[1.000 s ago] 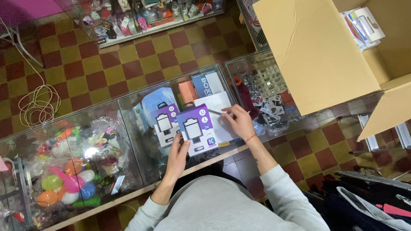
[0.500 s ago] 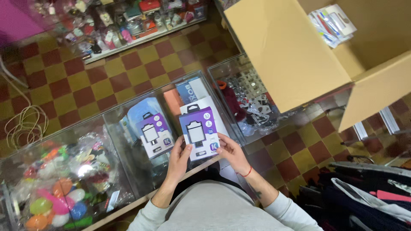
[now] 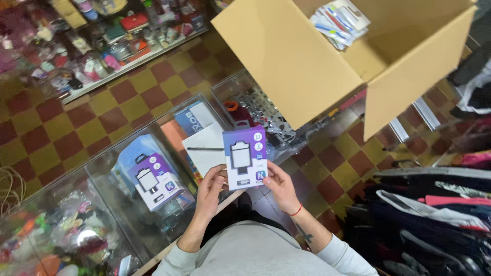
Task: The person takes boxes of electronic products from a glass counter, writes notes on a paper pad with a pen, and hangs the boxes onto hooks on a wall shelf.
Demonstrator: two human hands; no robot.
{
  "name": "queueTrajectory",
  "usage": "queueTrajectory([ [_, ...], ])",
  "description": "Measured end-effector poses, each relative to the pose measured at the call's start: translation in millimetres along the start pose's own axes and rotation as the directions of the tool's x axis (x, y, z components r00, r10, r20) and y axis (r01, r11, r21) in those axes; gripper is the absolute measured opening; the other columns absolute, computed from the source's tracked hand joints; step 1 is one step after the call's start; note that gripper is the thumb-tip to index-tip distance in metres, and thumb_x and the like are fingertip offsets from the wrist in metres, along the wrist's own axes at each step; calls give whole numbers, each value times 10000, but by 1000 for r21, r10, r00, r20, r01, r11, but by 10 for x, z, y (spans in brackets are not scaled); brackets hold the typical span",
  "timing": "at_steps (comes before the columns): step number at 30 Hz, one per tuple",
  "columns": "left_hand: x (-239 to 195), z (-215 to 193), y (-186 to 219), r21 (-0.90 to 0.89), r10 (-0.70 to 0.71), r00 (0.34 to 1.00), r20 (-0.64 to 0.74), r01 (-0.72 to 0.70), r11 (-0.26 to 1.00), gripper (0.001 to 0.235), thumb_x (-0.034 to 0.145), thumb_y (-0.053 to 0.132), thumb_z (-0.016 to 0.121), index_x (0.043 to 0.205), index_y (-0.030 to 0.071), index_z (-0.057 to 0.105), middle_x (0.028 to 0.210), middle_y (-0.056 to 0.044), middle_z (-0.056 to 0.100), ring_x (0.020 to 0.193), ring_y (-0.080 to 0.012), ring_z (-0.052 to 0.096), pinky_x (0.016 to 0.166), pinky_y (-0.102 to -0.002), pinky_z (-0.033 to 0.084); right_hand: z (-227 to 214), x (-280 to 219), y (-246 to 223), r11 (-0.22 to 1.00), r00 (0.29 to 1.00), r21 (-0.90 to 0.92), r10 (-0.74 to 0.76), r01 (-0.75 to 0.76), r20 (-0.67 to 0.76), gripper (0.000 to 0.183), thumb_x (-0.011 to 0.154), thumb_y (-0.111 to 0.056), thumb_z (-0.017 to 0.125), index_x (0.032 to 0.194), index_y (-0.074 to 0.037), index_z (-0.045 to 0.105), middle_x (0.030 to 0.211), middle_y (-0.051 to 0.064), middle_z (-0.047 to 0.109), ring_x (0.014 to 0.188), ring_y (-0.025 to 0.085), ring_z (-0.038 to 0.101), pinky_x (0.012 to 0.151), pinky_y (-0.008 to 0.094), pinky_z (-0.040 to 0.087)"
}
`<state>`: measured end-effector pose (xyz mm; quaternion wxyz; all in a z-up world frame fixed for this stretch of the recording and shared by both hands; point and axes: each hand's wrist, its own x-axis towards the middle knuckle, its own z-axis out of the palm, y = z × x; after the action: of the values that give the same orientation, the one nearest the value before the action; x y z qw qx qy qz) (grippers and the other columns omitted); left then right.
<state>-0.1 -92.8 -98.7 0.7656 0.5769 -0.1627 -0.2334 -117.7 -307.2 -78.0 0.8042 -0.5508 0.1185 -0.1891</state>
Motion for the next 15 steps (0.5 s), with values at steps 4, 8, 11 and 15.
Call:
queueTrajectory([
  [4, 6, 194, 349, -87, 39, 996, 82, -32, 996, 554, 1095, 173, 651, 1609, -4, 541, 1189, -240, 783, 942, -251, 768, 755, -398, 713, -97, -56, 78, 998, 998, 18, -61, 62, -32, 697, 995, -169, 798, 1589, 89, 541, 1291, 271, 794, 1019, 239, 791, 792, 434, 711],
  [8, 7, 175, 460, -40, 46, 986, 160, -40, 998, 609, 1082, 87, 662, 1661, 6, 490, 1258, -218, 787, 961, -199, 749, 757, -362, 718, -45, -191, 144, 990, 990, 67, -119, 124, -79, 711, 1041, -192, 741, 1622, 115, 470, 1313, 330, 763, 1016, 303, 809, 784, 460, 724],
  [11, -7, 151, 491, -16, 25, 980, 199, -22, 1000, 591, 1083, 64, 653, 1655, 19, 511, 1281, -223, 791, 972, -200, 747, 767, -369, 724, -19, -340, 200, 986, 986, 90, -127, 137, -109, 703, 1069, -205, 696, 1647, 96, 434, 1352, 328, 746, 1035, 326, 815, 783, 483, 735],
  [15, -35, 112, 442, 9, -6, 970, 242, 4, 1000, 580, 1079, 41, 648, 1647, 30, 532, 1321, -222, 790, 993, -183, 741, 785, -362, 729, 74, -551, 178, 988, 980, 64, -127, 138, -154, 702, 1103, -223, 634, 1680, 86, 378, 1404, 328, 720, 1047, 352, 818, 770, 505, 745],
])
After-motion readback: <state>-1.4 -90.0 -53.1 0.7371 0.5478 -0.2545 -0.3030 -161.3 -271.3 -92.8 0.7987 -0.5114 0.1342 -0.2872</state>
